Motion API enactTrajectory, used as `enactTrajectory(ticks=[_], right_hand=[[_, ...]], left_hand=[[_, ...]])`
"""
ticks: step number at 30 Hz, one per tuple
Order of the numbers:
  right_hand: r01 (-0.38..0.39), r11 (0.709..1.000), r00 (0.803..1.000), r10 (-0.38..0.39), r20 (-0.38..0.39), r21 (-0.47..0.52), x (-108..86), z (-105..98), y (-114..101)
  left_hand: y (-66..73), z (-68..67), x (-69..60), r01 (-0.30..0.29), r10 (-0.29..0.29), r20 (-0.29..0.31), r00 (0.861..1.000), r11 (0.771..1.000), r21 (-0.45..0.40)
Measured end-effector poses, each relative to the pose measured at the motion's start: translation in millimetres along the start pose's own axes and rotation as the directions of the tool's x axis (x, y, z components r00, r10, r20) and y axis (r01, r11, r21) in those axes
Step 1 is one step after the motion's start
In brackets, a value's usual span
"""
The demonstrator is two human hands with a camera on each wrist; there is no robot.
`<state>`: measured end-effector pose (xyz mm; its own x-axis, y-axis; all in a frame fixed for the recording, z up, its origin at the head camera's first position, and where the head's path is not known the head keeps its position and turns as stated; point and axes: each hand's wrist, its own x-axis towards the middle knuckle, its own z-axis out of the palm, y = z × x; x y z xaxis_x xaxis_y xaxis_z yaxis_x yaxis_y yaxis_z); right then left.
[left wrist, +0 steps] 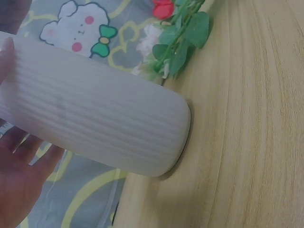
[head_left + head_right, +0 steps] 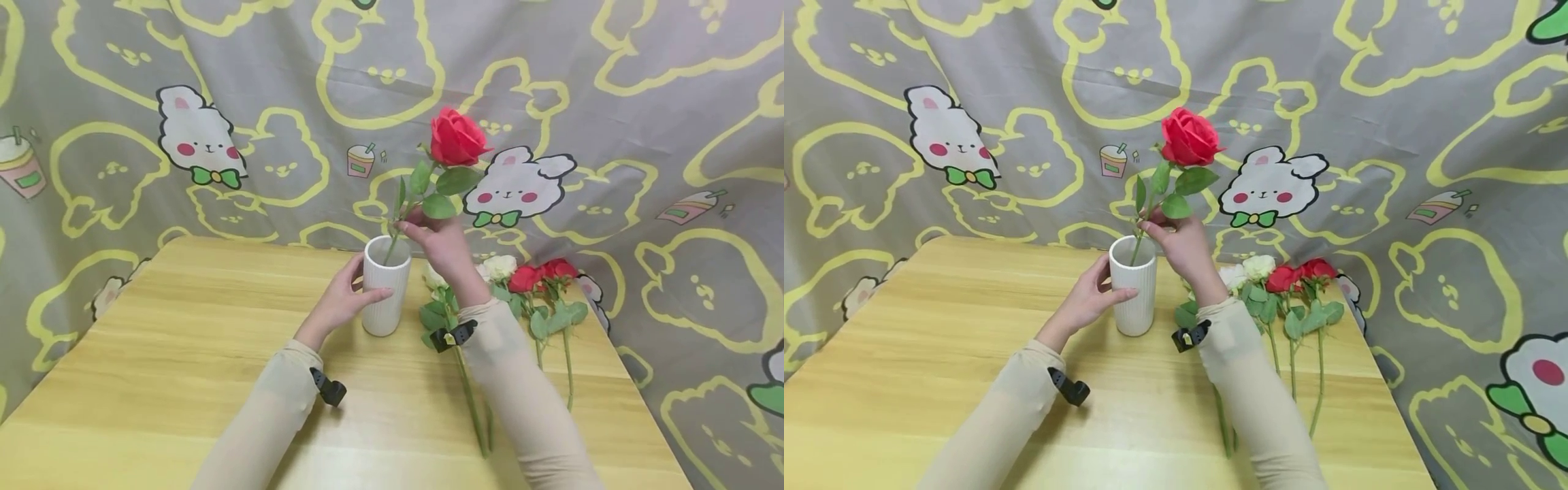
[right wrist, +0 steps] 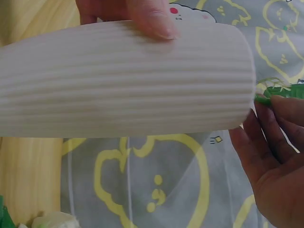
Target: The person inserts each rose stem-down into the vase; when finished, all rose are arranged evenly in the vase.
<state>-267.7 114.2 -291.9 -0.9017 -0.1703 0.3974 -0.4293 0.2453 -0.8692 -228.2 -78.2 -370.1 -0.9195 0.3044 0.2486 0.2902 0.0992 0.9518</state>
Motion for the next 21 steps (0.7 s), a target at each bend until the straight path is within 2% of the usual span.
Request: enactTrajectory(ticks=[4,13,17,21], right_hand=[[-0.003,1.000,0.999,0.004,0.034,-0.028,0.2,4.1,6.0],[-0.066,0.985,0.987,0.087,0.133,-0.157,-0.4,1.4,17.0],[-0.060,0.989,0.976,0.087,0.199,-0.138,-2.2,-1.8,19.4],[-0.079,0.991,0.971,0.101,0.217,-0.109,-7.7,-6.8,21.8]], left_hand=[[-1.8,0.8,-0.1,0.000,0.000,-0.004,1.000,1.000,-0.018],[-2.5,2.4,0.2,-0.005,0.005,0.005,1.000,0.999,-0.039],[-2.1,1.8,-0.3,-0.002,0.002,0.007,1.000,1.000,-0.030],[-2.3,1.7,-0.6,0.001,-0.001,0.012,1.000,1.000,-0.025]])
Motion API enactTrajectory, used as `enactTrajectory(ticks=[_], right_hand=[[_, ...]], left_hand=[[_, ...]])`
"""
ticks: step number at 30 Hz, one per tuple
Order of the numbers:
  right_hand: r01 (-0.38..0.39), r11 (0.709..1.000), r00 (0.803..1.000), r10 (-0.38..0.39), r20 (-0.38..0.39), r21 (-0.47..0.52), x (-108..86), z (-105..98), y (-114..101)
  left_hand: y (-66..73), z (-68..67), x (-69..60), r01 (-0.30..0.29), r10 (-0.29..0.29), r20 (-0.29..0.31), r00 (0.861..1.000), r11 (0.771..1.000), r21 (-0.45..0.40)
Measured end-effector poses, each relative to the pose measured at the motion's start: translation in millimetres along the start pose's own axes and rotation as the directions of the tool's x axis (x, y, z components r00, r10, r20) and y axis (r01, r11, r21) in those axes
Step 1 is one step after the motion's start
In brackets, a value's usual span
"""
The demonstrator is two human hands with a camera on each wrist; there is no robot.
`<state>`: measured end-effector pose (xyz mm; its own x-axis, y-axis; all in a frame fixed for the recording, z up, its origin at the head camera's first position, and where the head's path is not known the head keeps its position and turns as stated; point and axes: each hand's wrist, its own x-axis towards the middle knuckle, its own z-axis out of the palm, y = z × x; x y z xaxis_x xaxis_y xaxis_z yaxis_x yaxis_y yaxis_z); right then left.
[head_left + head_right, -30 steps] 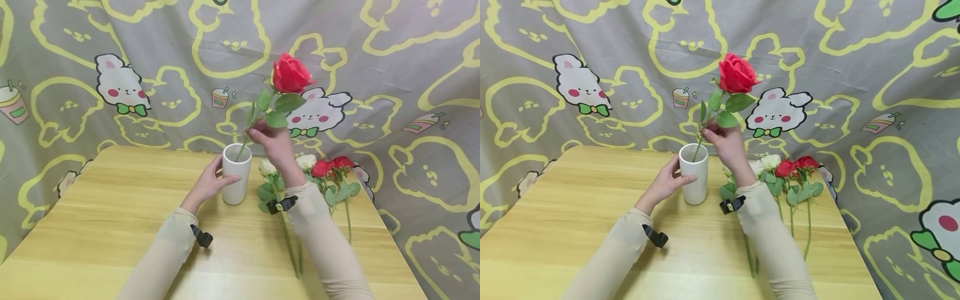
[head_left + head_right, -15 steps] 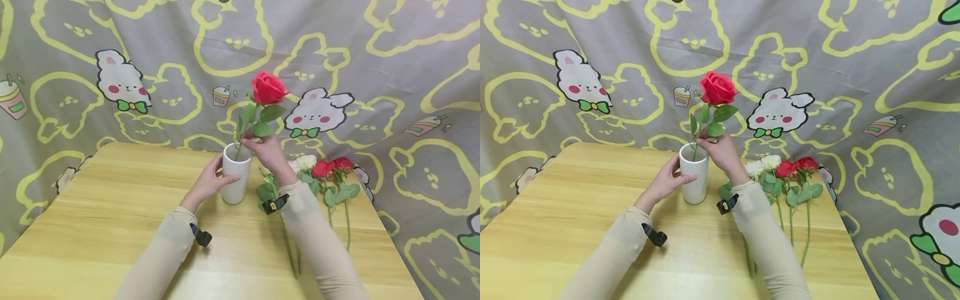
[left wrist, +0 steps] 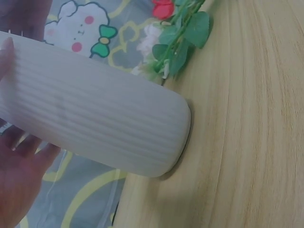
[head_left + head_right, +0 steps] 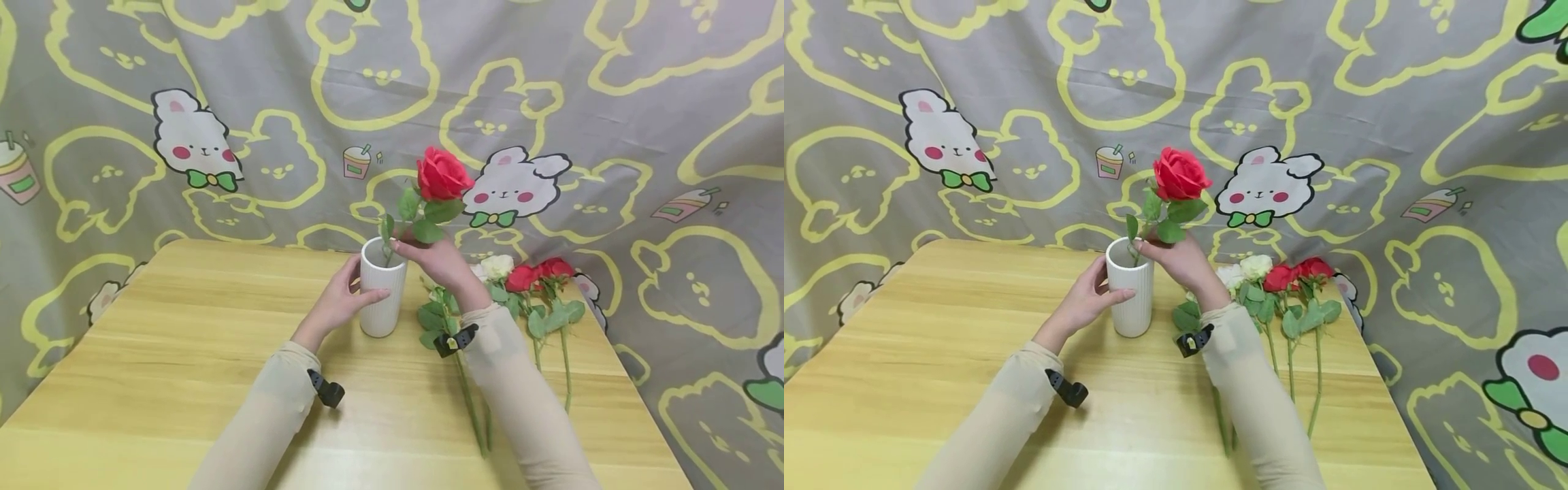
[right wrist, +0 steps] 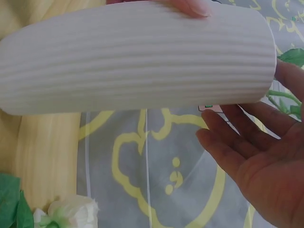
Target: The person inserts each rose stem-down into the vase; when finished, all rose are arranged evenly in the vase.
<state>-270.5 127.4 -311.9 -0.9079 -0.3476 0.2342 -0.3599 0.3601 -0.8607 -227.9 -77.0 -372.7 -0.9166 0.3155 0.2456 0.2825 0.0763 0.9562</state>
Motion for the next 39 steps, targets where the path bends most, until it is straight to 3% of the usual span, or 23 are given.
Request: enactTrajectory(ticks=[7,16,25,32,39], right_hand=[[-0.052,0.998,0.999,0.051,0.008,0.040,-13.7,-7.5,6.3],[0.011,0.994,1.000,-0.012,0.005,0.105,-29.4,-13.3,12.1],[-0.048,0.999,0.996,0.046,-0.079,-0.022,-47.2,-26.5,25.5],[-0.204,0.975,0.967,0.187,-0.173,-0.085,-62.9,-33.5,46.0],[-0.318,0.940,0.942,0.300,-0.149,-0.124,-77.2,-36.3,72.0]], left_hand=[[-6.9,0.3,1.9,-0.020,0.020,-0.001,1.000,1.000,-0.014],[-2.9,1.0,1.2,-0.010,0.010,-0.001,1.000,0.999,-0.030],[-0.8,1.4,1.5,-0.007,0.007,-0.011,1.000,0.999,-0.037],[-0.6,1.4,1.6,-0.004,0.004,-0.005,1.000,0.999,-0.037],[0.2,1.3,1.0,0.003,-0.003,-0.007,1.000,0.999,-0.037]])
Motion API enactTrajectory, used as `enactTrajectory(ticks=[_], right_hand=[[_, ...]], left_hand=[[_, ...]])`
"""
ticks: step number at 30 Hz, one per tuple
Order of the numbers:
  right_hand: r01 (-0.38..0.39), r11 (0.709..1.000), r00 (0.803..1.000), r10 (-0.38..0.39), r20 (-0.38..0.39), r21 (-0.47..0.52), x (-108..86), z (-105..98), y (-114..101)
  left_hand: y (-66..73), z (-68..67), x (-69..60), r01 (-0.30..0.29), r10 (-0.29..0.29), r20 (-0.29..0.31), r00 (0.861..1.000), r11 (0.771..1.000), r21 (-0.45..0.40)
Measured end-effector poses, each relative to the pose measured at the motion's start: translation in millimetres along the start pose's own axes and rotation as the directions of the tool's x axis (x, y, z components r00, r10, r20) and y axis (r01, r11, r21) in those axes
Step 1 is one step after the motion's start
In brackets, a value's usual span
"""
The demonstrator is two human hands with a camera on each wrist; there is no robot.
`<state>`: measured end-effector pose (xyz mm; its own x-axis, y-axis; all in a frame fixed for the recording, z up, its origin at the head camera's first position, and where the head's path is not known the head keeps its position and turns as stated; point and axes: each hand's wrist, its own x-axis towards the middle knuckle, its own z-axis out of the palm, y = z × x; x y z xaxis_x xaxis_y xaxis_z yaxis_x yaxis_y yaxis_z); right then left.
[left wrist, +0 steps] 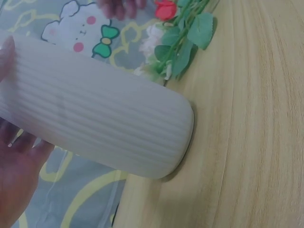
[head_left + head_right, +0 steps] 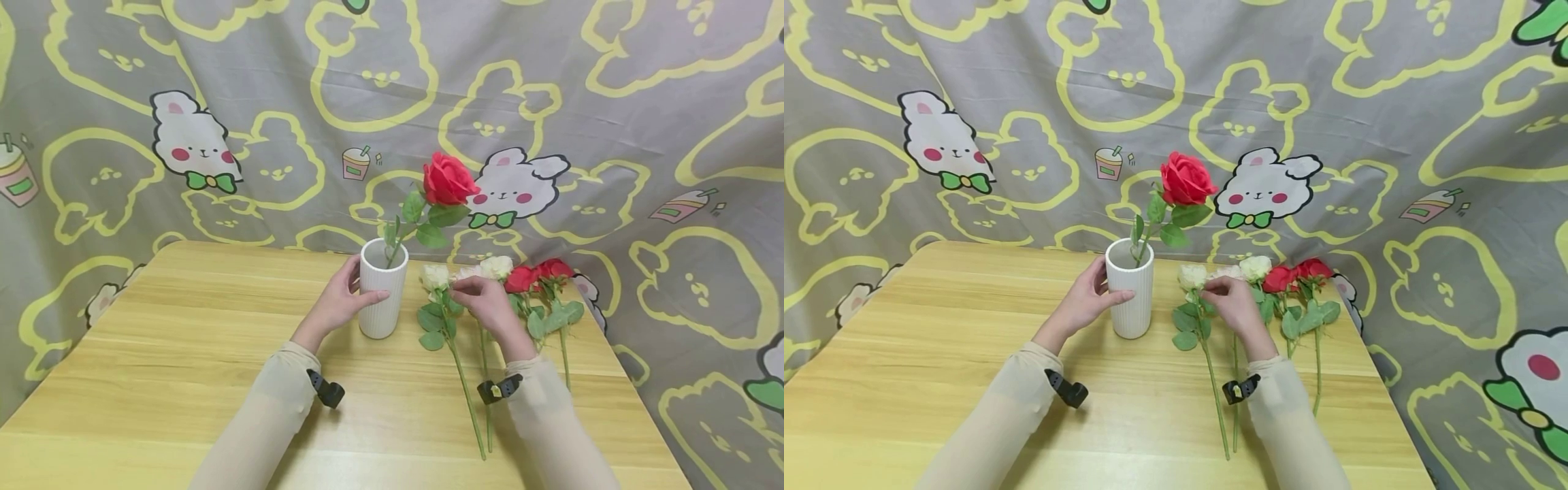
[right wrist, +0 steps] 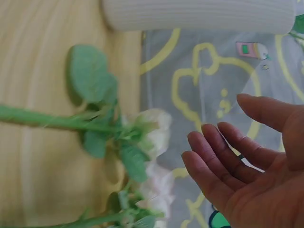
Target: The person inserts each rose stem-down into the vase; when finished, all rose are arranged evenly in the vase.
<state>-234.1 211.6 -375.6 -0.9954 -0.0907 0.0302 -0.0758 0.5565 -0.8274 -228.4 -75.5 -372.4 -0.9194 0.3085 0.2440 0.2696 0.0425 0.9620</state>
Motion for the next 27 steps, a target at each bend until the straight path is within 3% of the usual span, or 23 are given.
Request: enactTrajectory(ticks=[6,13,27], right_hand=[[-0.009,0.999,1.000,0.010,0.020,-0.033,2.9,6.0,19.9],[-0.129,0.991,0.990,0.127,0.055,0.027,5.0,15.5,30.2],[-0.176,0.955,0.978,0.198,0.069,-0.240,15.5,31.7,34.5]], left_hand=[[0.9,0.3,-0.1,0.011,-0.011,-0.006,1.000,1.000,-0.004],[1.8,0.3,-0.3,0.022,-0.022,-0.007,1.000,1.000,-0.009],[-0.5,-0.1,1.1,0.018,-0.018,-0.001,1.000,1.000,-0.014]])
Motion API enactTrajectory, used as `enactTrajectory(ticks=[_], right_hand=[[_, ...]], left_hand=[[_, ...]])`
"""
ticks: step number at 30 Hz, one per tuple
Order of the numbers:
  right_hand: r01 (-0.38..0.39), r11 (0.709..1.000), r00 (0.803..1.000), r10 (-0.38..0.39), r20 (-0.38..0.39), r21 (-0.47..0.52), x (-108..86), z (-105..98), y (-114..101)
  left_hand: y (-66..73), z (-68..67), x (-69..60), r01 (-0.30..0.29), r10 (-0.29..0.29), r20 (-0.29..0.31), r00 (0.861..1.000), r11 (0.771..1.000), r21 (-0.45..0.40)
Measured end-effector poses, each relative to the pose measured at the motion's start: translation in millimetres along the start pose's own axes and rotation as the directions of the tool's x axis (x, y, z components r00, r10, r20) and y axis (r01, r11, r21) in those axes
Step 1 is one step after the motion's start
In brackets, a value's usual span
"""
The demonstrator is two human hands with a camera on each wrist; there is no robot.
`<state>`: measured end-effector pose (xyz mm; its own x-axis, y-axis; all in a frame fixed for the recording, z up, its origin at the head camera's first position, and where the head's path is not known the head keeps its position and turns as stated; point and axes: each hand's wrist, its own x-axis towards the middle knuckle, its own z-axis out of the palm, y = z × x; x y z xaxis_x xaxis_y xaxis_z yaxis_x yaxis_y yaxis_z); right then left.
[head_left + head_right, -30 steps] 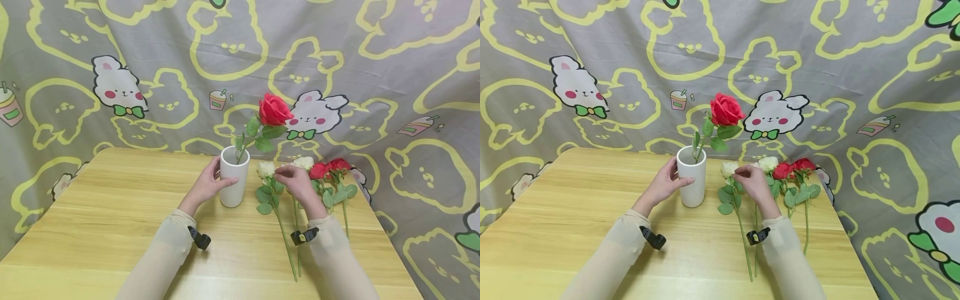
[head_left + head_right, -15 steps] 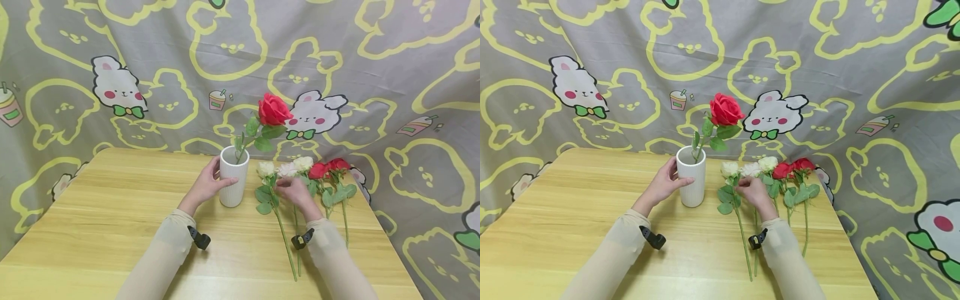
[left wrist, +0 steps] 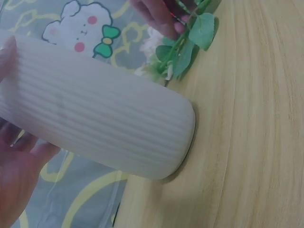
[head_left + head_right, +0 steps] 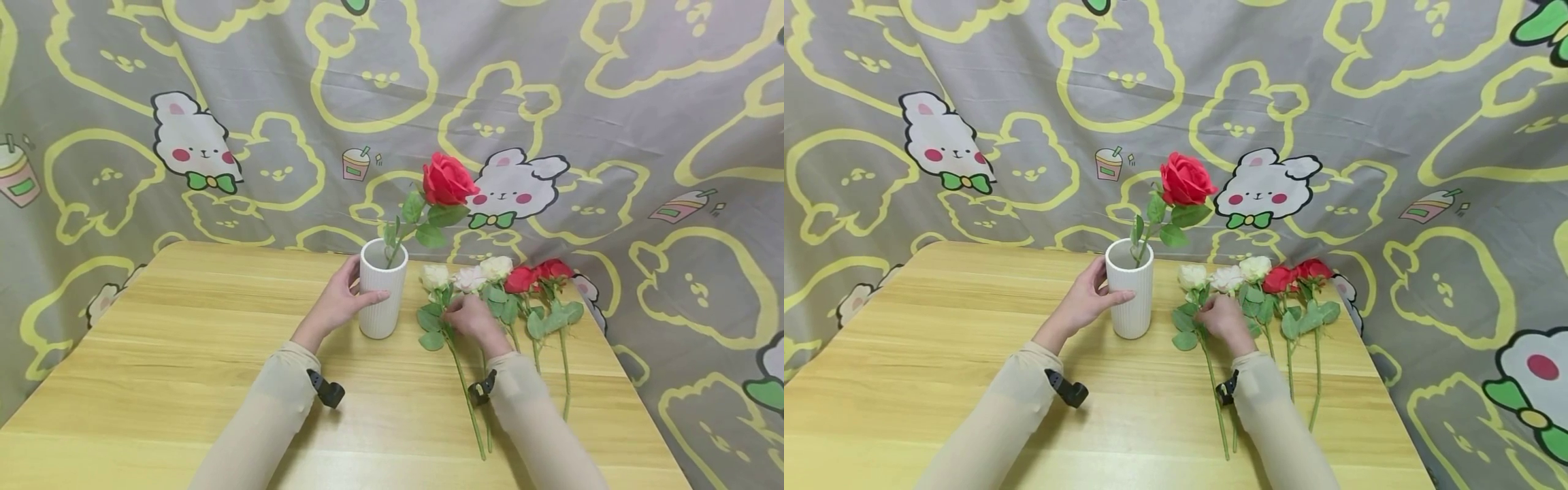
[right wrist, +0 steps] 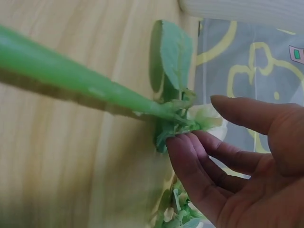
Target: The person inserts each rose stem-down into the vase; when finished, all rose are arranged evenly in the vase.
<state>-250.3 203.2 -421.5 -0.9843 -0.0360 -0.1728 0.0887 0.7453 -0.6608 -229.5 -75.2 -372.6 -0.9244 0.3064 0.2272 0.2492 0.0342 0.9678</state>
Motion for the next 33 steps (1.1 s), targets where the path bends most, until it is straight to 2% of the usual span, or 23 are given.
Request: enactTrajectory(ticks=[4,10,18,23,29,33], right_hand=[[-0.011,0.999,1.000,0.011,-0.002,-0.043,1.5,3.2,1.0],[-0.038,0.999,0.999,0.039,0.029,-0.029,2.5,5.6,4.1],[-0.026,0.997,0.999,0.029,0.039,-0.078,4.6,10.3,3.3],[-0.016,1.000,0.999,0.016,0.047,-0.014,5.0,8.6,4.3],[0.022,0.997,0.999,-0.021,-0.024,0.071,1.6,-1.9,1.9],[0.038,0.990,0.999,-0.033,-0.039,0.134,-2.2,-11.7,-3.5]], left_hand=[[-0.6,0.6,0.1,0.002,-0.002,0.004,1.000,1.000,-0.005],[-0.8,1.7,-0.2,0.003,-0.003,0.005,1.000,1.000,-0.015],[-0.5,1.6,-0.4,-0.008,0.008,0.001,1.000,1.000,-0.018],[-0.3,2.1,0.0,-0.007,0.007,0.001,1.000,1.000,-0.025],[-1.0,2.1,0.1,-0.010,0.010,-0.003,1.000,1.000,-0.029],[-1.9,2.1,-0.3,-0.013,0.013,-0.007,1.000,1.000,-0.027]])
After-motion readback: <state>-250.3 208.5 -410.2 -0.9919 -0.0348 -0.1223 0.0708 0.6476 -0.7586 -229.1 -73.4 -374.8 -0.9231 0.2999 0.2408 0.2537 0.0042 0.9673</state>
